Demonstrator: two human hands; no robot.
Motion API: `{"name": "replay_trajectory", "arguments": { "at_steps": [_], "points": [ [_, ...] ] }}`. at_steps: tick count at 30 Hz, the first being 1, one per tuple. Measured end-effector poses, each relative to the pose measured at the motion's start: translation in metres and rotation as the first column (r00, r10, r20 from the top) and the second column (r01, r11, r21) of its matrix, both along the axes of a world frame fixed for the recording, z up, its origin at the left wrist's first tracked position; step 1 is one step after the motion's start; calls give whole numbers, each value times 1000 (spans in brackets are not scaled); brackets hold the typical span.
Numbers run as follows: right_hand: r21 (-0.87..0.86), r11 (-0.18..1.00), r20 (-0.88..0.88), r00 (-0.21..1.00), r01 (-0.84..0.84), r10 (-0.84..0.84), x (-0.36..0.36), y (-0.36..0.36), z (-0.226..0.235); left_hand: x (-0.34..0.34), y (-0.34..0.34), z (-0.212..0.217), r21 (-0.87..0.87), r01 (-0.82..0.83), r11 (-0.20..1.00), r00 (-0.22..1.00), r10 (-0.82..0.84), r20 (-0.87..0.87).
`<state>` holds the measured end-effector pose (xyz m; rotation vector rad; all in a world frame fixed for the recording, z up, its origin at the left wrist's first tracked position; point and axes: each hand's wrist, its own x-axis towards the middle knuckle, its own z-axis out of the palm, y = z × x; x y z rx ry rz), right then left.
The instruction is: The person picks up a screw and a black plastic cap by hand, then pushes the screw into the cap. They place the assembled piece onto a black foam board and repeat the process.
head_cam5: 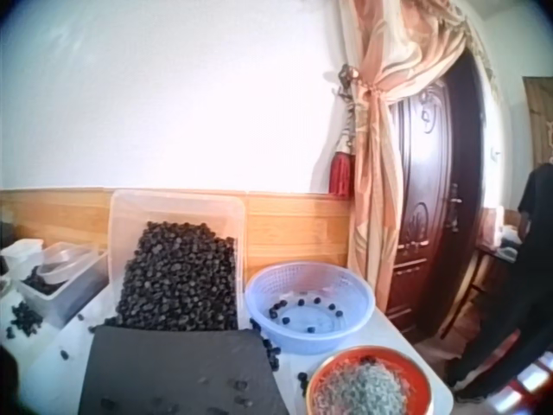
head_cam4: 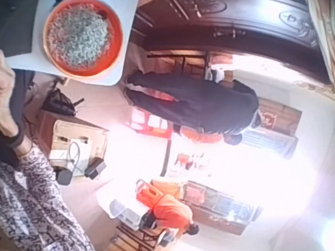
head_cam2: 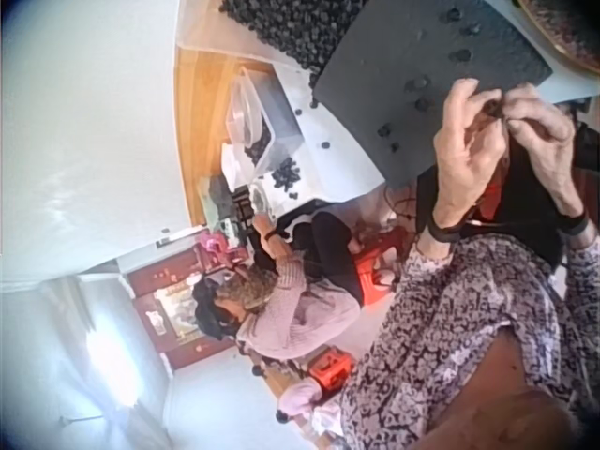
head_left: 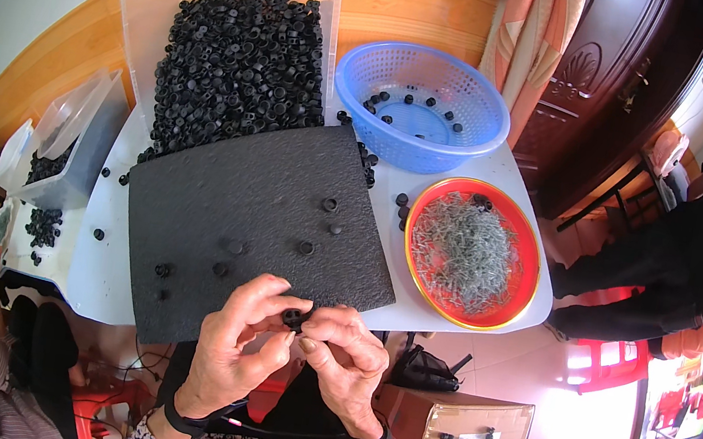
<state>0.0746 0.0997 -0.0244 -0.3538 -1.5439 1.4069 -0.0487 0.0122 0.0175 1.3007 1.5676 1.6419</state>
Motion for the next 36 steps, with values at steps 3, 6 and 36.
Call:
{"name": "replay_trajectory", "arguments": {
  "at_steps": [3, 6, 36],
  "points": [
    [36, 999, 41, 998, 38, -39, -1, 0, 2, 0, -2, -1, 20, 4, 1000, 997, -2, -76],
    [-54, 998, 49, 998, 45, -43, -2, -4, 6, 0, -2, -1, -3, -3, 1000, 997, 3, -82],
    [-404, 903, -139, 985, -148, 99, -3, -5, 0, 10, 1, -7, 14, -72, 997, 978, 73, -195]
  ]
}}
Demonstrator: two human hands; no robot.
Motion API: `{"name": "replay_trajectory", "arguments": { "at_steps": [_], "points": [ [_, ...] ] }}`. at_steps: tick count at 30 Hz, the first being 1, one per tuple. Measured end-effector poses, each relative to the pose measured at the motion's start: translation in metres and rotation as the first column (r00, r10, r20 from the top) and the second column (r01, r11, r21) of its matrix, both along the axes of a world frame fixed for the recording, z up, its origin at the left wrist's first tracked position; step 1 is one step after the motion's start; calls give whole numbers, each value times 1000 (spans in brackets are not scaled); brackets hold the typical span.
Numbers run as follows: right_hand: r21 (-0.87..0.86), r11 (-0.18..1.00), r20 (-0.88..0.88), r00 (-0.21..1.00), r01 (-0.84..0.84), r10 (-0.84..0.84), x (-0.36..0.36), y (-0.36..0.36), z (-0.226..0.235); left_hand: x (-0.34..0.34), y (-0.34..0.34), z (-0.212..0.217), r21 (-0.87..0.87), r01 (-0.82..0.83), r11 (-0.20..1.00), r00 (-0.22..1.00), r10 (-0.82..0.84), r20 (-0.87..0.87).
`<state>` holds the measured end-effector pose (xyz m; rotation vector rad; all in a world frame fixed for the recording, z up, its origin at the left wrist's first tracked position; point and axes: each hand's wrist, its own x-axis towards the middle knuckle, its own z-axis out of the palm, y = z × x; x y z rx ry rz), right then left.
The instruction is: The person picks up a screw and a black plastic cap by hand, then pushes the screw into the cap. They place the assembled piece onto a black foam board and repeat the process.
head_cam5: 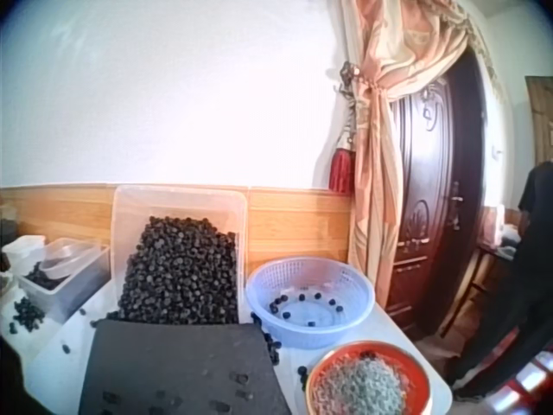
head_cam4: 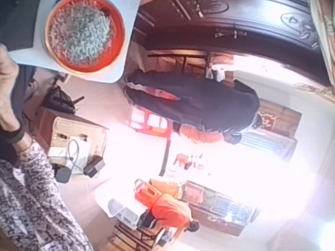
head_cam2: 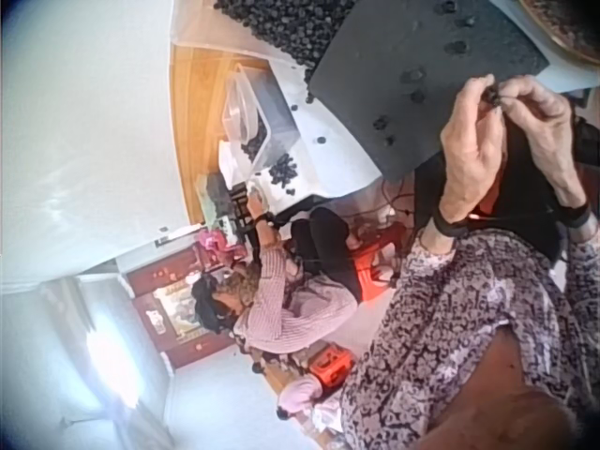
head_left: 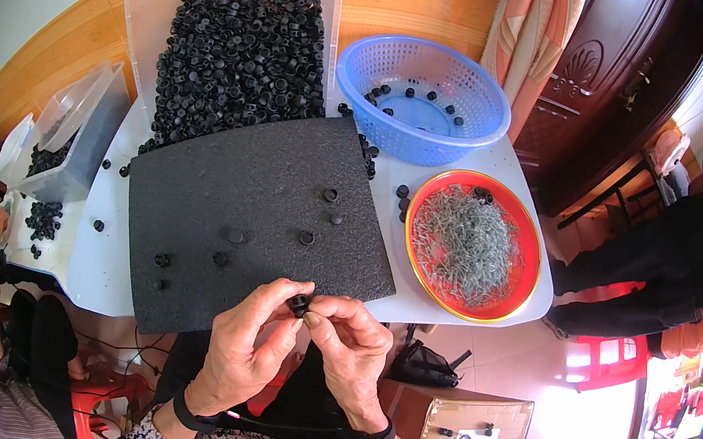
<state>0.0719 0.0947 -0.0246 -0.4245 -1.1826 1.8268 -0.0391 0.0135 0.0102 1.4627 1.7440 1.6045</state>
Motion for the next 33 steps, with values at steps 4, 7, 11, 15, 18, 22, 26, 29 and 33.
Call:
{"name": "replay_trajectory", "arguments": {
  "at_steps": [4, 7, 11, 15, 18, 22, 26, 29, 33],
  "points": [
    [1, 1000, -15, 1000, 4, -4, 0, 0, -2, 0, 0, 3, -35, 16, 999, 1000, -16, -4],
    [2, 1000, -27, 1000, 1, -1, 0, 0, -4, 2, 2, 0, -21, 4, 1000, 999, -4, -33],
    [-2, 1000, -19, 1000, 0, 0, -1, 0, -4, 4, 5, 2, 27, -52, 998, 998, 53, -35],
    [22, 1000, 5, 1000, 5, -5, 0, 3, -6, 4, 7, 3, 2, -53, 999, 996, 53, -76],
    [35, 999, 1, 1000, 24, -24, 0, 2, -10, 6, 8, 1, 8, -53, 999, 995, 53, -79],
    [38, 996, -2, 997, 80, -80, -1, -2, -10, 8, 8, -2, 26, -50, 998, 998, 51, -46],
    [169, 981, 39, 994, 94, -102, 1, 1, -9, 8, 7, 3, -1, -49, 999, 999, 49, -25],
    [176, 981, 37, 995, 86, -94, 1, 1, -8, 8, 7, 3, -1, -51, 999, 998, 51, -36],
    [55, 996, 5, 997, 76, -76, 2, -1, -6, 9, 8, 3, -6, -52, 999, 990, 51, -130]
  ]
}}
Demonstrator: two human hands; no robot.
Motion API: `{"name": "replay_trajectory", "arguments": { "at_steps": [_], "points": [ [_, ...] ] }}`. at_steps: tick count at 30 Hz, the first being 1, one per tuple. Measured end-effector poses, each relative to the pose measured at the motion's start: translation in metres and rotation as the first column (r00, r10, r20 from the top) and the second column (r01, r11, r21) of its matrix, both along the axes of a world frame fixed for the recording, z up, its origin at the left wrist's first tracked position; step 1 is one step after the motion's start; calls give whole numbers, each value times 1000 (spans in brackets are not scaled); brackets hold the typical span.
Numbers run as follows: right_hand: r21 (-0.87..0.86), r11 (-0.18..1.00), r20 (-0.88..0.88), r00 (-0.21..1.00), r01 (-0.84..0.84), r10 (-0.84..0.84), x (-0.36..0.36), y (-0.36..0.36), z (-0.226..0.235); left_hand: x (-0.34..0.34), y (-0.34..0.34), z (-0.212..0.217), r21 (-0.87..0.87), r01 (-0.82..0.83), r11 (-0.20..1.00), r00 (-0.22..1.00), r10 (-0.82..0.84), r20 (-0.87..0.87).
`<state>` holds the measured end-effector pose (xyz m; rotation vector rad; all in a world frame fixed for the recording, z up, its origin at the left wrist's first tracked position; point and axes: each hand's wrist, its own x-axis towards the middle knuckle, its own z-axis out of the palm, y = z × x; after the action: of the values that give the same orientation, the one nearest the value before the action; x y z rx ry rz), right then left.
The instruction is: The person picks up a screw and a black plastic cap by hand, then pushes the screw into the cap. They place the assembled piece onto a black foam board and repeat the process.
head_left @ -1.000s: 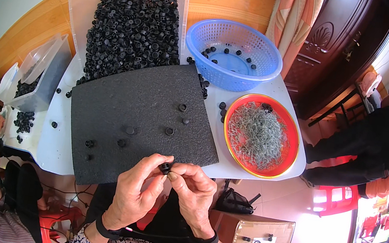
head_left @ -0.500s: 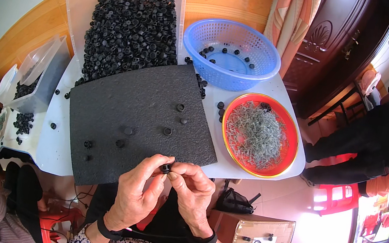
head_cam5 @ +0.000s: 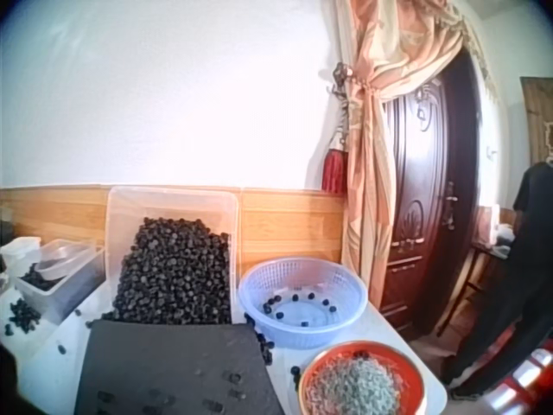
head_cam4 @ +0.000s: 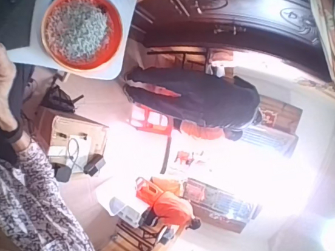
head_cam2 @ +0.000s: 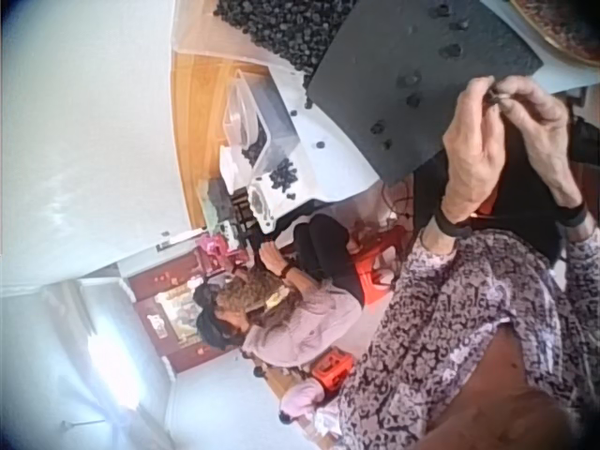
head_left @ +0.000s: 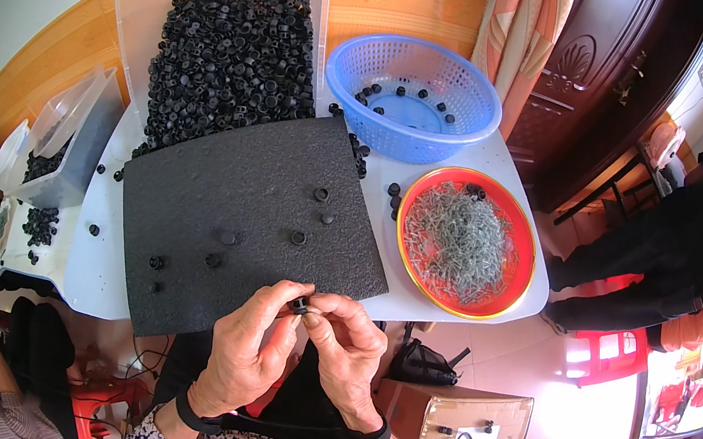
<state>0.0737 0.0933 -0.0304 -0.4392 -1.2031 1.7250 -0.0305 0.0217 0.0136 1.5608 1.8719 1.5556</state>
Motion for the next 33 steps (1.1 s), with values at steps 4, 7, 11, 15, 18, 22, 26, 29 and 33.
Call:
{"name": "replay_trajectory", "arguments": {
  "at_steps": [4, 7, 11, 15, 18, 22, 26, 29, 33],
  "points": [
    [41, 998, -23, 999, 44, -43, -2, 0, -1, -2, 2, -2, 40, 32, 999, 999, -32, -3],
    [141, 988, 35, 997, 59, -65, 1, 2, -1, -1, 2, -7, 86, 60, 994, 987, -72, 143],
    [207, 977, 88, 993, 54, -74, 1, 7, 2, -2, -3, -7, 108, 69, 992, 961, -95, 261],
    [386, 921, 161, 980, 48, -119, -1, 10, 2, -5, -3, 1, 75, 68, 995, 915, -92, 393],
    [444, 894, 191, 968, 60, -160, -2, 10, 11, -8, -4, 3, 64, 92, 994, 841, -112, 529],
    [541, 839, 249, 941, 62, -230, -6, 11, 15, -8, -6, 1, 64, 110, 992, 662, -121, 739],
    [566, 824, 279, 933, 30, -225, -9, 15, 11, -8, -6, 2, 77, 70, 995, 466, -101, 879],
    [677, 735, 268, 922, 25, -279, -7, 21, 12, -10, -6, -1, 75, 105, 992, 370, -108, 923],
    [723, 690, 293, 918, -30, -267, -6, 26, 15, -10, -3, 0, 58, 121, 991, 324, -95, 941]
  ]
}}
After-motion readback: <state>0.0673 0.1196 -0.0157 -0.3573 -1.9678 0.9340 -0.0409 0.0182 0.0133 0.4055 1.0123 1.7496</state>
